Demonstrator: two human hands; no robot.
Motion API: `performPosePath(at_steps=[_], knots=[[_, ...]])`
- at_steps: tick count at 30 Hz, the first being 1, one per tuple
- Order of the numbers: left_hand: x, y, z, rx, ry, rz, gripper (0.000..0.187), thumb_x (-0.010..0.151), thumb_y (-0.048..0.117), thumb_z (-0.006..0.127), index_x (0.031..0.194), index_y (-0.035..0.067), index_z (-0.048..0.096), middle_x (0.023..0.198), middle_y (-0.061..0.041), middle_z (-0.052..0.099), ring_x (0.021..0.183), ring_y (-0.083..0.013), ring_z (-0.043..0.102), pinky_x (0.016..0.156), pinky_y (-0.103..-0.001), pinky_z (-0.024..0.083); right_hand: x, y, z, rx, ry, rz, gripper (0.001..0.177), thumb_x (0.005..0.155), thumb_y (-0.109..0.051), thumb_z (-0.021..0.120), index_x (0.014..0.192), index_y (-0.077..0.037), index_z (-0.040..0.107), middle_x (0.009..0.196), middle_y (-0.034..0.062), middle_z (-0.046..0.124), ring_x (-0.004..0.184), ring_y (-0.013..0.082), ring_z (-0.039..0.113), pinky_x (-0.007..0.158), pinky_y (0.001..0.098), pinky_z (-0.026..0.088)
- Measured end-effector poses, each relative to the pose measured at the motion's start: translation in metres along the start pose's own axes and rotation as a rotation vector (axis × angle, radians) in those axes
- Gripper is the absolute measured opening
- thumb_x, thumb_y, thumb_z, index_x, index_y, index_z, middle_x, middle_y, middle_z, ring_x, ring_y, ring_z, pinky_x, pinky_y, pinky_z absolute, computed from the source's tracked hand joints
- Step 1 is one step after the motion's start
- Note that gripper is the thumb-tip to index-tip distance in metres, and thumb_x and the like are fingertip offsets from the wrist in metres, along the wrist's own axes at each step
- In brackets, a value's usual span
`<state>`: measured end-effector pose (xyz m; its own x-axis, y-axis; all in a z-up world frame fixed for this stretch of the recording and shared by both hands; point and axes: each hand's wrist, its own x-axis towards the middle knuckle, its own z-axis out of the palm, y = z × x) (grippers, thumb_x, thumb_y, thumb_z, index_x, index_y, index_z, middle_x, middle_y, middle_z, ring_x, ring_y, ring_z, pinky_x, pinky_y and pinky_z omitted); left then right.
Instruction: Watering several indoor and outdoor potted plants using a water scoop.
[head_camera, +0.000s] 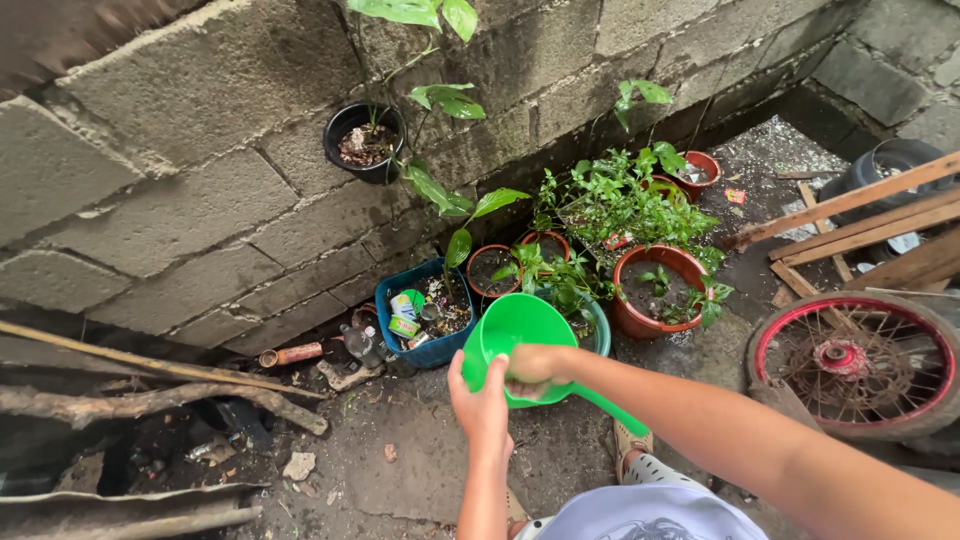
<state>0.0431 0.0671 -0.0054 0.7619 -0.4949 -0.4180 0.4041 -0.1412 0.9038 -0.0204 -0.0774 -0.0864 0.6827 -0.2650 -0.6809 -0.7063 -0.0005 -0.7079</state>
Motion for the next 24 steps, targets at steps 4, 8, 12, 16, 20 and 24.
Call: performPosePath(at_steps=[4, 8, 12, 16, 20, 24], knots=[[-0.011, 0.032, 0.005, -0.162, 0.014, -0.212, 0.081, 0.08, 0.022, 0.073, 0.152, 0.016, 0.037, 0.132, -0.017, 0.059, 0.107, -0.0293, 0.067, 0.078, -0.046, 0.06, -0.038, -0.055, -0.036, 0.257, -0.194, -0.072, 0.028, 0.101, -0.022, 0.057, 0.087, -0.003, 0.07, 0.074, 0.0054, 0.064, 0.06, 0.0152, 0.058, 0.054, 0.0343, 0.048], [-0.005, 0.034, 0.004, -0.085, 0.033, -0.241, 0.083, 0.081, 0.026, 0.073, 0.154, 0.021, 0.035, 0.134, -0.014, 0.059, 0.106, -0.0277, 0.068, 0.07, -0.043, 0.058, -0.109, -0.146, -0.109, 0.214, 0.243, -0.204, 0.041, 0.099, -0.035, 0.061, 0.081, 0.0, 0.069, 0.072, 0.0109, 0.069, 0.059, 0.02, 0.065, 0.055, 0.0351, 0.054], [0.01, 0.022, 0.005, -0.115, 0.029, -0.13, 0.086, 0.078, 0.027, 0.076, 0.152, 0.019, 0.035, 0.137, -0.013, 0.058, 0.108, -0.0278, 0.067, 0.071, -0.045, 0.057, -0.098, -0.123, -0.186, 0.47, 0.347, -0.533, 0.024, 0.093, -0.021, 0.063, 0.094, 0.001, 0.071, 0.086, 0.0128, 0.075, 0.074, 0.0211, 0.072, 0.067, 0.0345, 0.059], [0.004, 0.038, 0.005, -0.036, 0.08, -0.251, 0.086, 0.08, 0.032, 0.074, 0.155, 0.021, 0.032, 0.14, -0.01, 0.053, 0.113, -0.028, 0.063, 0.073, -0.049, 0.054, -0.043, -0.054, -0.207, 0.096, 0.817, -0.779, 0.04, 0.101, -0.021, 0.061, 0.136, -0.003, 0.054, 0.126, 0.0103, 0.063, 0.113, 0.0185, 0.062, 0.093, 0.035, 0.049], [0.0, 0.038, 0.01, -0.071, 0.064, -0.225, 0.087, 0.078, 0.027, 0.075, 0.153, 0.019, 0.033, 0.137, -0.013, 0.056, 0.113, -0.0284, 0.065, 0.076, -0.048, 0.056, -0.073, -0.071, -0.142, -0.163, 0.745, -0.65, 0.028, 0.094, -0.023, 0.065, 0.113, -0.004, 0.072, 0.109, 0.0121, 0.074, 0.103, 0.0249, 0.071, 0.091, 0.0417, 0.057], [0.01, 0.013, 0.016, -0.215, -0.033, -0.064, 0.081, 0.079, 0.017, 0.077, 0.149, 0.009, 0.037, 0.133, -0.015, 0.06, 0.114, -0.0257, 0.065, 0.089, -0.041, 0.057, -0.064, -0.071, -0.075, -0.471, 0.473, -0.624, 0.029, 0.09, -0.024, 0.066, 0.11, -0.005, 0.074, 0.107, 0.0145, 0.074, 0.1, 0.028, 0.072, 0.091, 0.0416, 0.056]])
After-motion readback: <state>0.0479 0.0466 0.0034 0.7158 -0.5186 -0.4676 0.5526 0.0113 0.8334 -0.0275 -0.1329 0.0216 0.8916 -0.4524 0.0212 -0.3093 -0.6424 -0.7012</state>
